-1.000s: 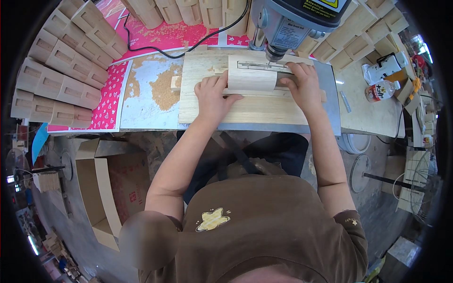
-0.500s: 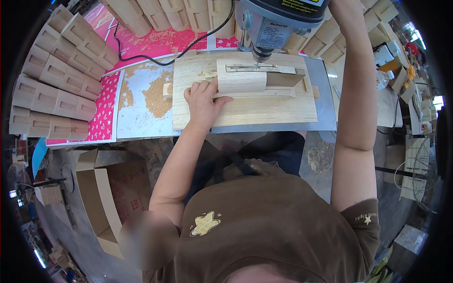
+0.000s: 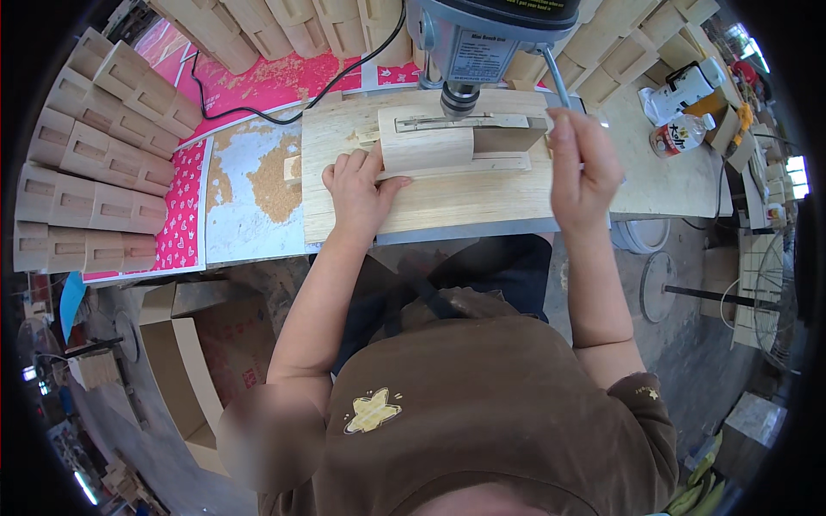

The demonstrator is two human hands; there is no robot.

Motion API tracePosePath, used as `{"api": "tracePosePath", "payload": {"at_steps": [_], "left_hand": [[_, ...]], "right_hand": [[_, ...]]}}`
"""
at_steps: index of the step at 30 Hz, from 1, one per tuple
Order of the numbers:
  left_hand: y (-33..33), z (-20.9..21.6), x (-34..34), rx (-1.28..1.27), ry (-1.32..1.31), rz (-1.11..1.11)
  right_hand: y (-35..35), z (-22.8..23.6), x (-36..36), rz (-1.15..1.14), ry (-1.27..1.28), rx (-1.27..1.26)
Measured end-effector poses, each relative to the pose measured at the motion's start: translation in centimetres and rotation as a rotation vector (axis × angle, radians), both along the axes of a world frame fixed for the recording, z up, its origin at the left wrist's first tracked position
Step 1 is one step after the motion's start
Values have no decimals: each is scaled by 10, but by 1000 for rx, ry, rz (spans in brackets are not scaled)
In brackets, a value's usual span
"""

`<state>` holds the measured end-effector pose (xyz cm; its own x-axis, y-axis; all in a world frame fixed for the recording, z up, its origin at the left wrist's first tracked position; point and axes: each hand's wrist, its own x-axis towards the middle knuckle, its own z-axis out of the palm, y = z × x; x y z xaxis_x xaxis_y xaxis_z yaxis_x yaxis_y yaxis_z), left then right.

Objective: Drilling holes into cylindrical wooden blocks using a drill press.

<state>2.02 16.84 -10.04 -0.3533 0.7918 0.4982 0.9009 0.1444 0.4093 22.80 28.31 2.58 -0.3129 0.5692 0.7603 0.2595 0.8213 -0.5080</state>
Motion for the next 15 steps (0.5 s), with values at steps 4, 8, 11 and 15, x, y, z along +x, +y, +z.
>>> {"api": "tracePosePath", "payload": {"at_steps": [4, 8, 11, 15], "left_hand": [[2, 0, 0, 2, -17, -13], [1, 0, 1, 8, -25, -19], [2, 0, 2, -1, -32, -5], [-3, -1, 1, -13, -88, -27]], "right_hand": [[19, -43, -10, -2, 10, 153], [16, -39, -8, 9, 31, 116], [18, -5, 2, 15, 20, 233], [48, 77, -18, -94, -168, 215]]}}
